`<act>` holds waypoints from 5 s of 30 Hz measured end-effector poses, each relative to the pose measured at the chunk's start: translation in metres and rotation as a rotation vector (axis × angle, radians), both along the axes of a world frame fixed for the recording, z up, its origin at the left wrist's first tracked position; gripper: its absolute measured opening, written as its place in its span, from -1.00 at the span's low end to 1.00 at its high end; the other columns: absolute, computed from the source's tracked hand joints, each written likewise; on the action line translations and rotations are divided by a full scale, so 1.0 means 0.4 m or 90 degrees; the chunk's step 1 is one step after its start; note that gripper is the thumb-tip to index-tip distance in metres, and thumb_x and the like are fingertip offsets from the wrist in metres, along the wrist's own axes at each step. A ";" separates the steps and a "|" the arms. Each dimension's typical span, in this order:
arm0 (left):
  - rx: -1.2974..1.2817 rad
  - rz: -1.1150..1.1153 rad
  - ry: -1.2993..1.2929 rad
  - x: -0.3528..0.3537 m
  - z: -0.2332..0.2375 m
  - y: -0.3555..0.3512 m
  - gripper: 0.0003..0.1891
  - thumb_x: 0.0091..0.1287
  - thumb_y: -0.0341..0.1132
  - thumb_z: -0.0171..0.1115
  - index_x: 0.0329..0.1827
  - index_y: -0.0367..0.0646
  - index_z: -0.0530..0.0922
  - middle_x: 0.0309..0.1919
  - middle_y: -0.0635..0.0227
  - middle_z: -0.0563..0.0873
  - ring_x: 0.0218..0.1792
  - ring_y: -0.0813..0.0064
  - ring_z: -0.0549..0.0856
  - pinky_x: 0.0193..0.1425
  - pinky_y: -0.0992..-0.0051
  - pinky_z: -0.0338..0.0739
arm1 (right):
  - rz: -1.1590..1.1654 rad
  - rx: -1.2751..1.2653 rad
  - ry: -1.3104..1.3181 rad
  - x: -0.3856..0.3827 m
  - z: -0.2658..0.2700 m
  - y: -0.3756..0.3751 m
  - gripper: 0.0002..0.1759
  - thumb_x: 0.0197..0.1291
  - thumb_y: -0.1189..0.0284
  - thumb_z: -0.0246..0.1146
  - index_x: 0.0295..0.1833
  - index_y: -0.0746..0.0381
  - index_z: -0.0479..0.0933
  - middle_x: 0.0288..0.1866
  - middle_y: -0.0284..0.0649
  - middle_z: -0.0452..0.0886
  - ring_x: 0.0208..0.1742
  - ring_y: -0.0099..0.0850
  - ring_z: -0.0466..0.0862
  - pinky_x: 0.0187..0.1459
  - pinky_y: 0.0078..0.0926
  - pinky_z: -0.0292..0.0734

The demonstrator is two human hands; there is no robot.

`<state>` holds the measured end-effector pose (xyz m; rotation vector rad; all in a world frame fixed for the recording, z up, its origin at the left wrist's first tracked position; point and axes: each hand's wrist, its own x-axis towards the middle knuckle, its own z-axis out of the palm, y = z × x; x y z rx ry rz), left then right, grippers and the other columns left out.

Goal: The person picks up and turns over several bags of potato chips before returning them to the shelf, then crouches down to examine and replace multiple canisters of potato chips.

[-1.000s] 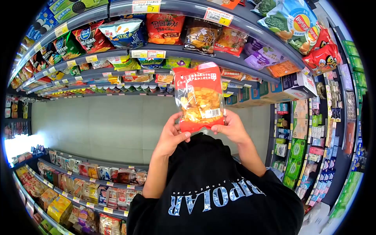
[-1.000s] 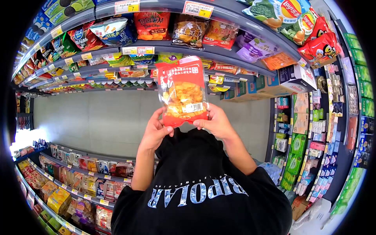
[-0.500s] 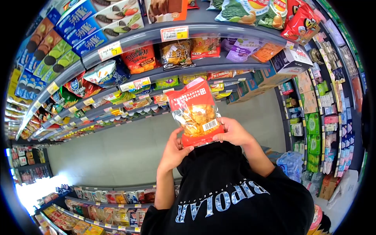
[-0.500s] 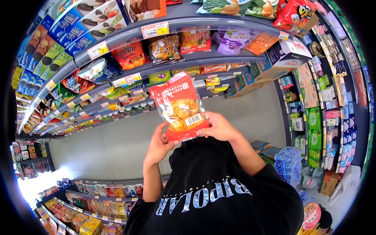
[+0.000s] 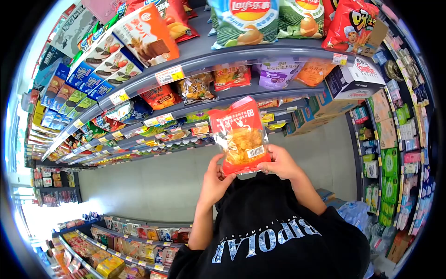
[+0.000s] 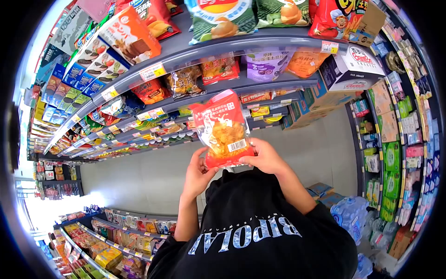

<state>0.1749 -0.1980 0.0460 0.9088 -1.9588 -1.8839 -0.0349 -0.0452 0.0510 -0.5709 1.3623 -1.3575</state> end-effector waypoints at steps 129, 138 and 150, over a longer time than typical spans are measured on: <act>0.864 0.042 0.068 0.182 -0.343 -0.301 -0.80 0.45 -0.14 0.15 -0.16 -0.06 0.59 -0.38 0.48 0.62 -0.37 0.51 0.58 -0.32 0.48 0.38 | -0.646 -0.059 0.738 -0.114 -0.088 -0.667 -0.12 -0.15 0.30 0.70 0.26 0.39 0.43 0.08 -0.01 0.61 0.10 -0.13 0.62 0.22 -0.18 0.47; 0.815 0.177 0.041 0.265 -0.502 -0.340 -0.84 0.42 -0.18 0.20 -0.15 -0.06 0.58 -0.41 0.48 0.63 -0.38 0.48 0.60 -0.30 0.45 0.42 | -0.627 0.217 0.983 -0.119 -0.119 -0.715 0.10 -0.14 0.02 0.64 0.38 0.43 0.28 0.23 0.20 0.46 0.31 0.15 0.42 0.31 0.09 0.32; 0.803 0.247 -0.005 0.322 -0.570 -0.345 -0.86 0.43 -0.21 0.18 -0.16 -0.06 0.57 -0.44 0.47 0.60 -0.39 0.48 0.56 -0.29 0.45 0.44 | -0.649 0.255 0.932 -0.070 -0.125 -0.705 0.15 -0.20 -0.02 0.67 0.42 0.26 0.23 0.39 0.11 0.29 0.40 0.11 0.33 0.31 0.15 0.27</act>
